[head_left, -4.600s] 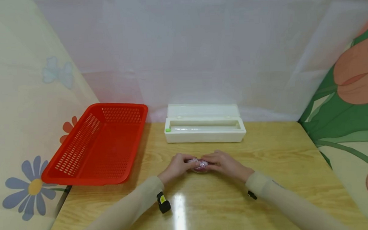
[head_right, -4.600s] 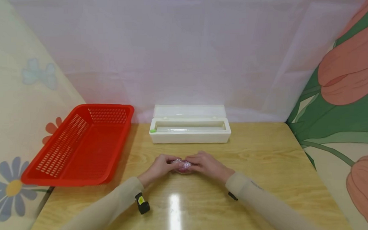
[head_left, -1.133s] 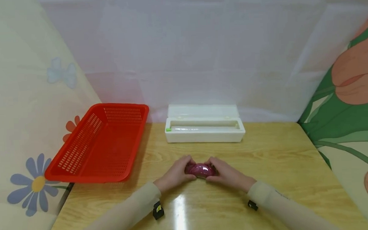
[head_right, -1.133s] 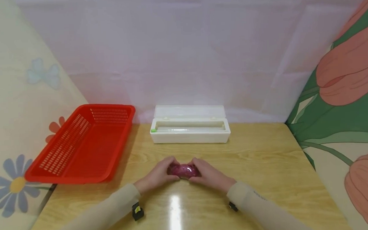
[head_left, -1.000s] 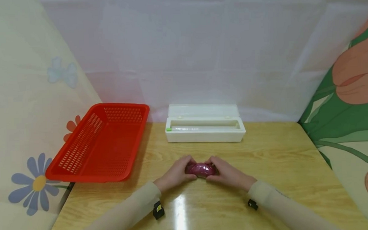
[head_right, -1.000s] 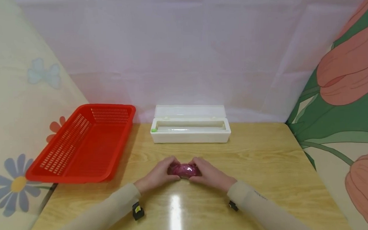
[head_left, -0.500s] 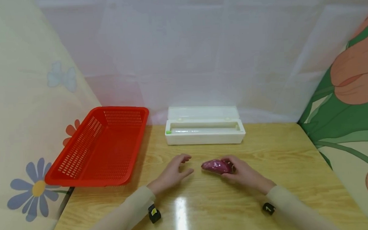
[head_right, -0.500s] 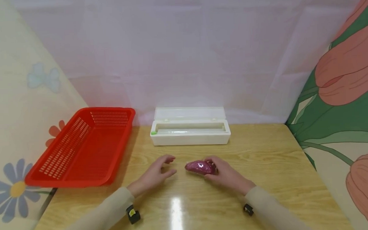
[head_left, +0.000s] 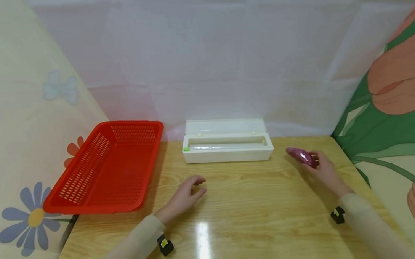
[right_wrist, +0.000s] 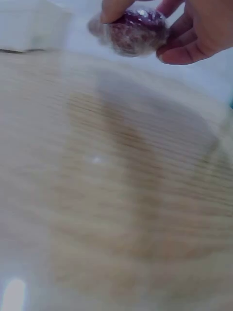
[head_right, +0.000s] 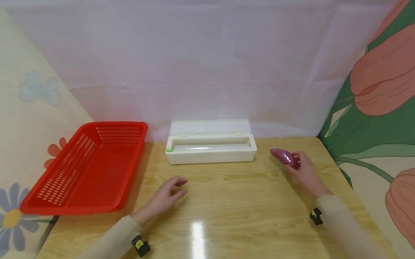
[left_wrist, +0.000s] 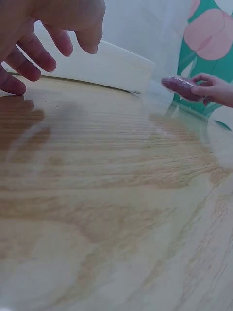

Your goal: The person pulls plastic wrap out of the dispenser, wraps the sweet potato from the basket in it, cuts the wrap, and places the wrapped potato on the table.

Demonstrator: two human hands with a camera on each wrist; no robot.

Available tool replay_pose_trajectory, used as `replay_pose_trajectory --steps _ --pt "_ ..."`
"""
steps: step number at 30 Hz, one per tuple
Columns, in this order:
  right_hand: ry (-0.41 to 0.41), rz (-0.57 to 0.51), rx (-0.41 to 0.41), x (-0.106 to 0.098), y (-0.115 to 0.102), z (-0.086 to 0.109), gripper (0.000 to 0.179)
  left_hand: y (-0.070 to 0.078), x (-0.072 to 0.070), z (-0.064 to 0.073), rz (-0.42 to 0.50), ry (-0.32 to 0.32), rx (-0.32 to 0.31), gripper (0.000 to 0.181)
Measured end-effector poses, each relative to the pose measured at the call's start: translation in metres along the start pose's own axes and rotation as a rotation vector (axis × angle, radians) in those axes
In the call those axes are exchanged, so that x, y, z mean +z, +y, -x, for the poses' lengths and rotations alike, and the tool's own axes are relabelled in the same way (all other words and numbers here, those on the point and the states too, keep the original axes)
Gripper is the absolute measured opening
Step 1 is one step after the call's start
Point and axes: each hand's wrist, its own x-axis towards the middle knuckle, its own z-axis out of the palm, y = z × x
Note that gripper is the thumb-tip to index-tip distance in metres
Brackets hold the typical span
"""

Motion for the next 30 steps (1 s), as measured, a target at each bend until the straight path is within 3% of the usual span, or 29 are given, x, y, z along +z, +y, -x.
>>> replay_pose_trajectory --steps 3,10,23,30 --pt "0.052 -0.026 0.075 -0.005 0.017 -0.010 0.062 -0.001 -0.001 0.003 -0.008 -0.002 0.010 0.029" --pt "0.058 -0.010 0.173 -0.002 0.036 -0.020 0.072 -0.003 -0.003 0.008 -0.004 0.009 -0.001 0.028" --pt "0.122 0.028 0.200 0.010 0.032 -0.027 0.065 -0.003 -0.013 0.011 -0.009 0.025 -0.033 0.027" --pt "0.102 0.010 0.212 0.010 0.036 -0.026 0.076 -0.005 -0.011 0.012 0.002 0.072 -0.032 0.019"
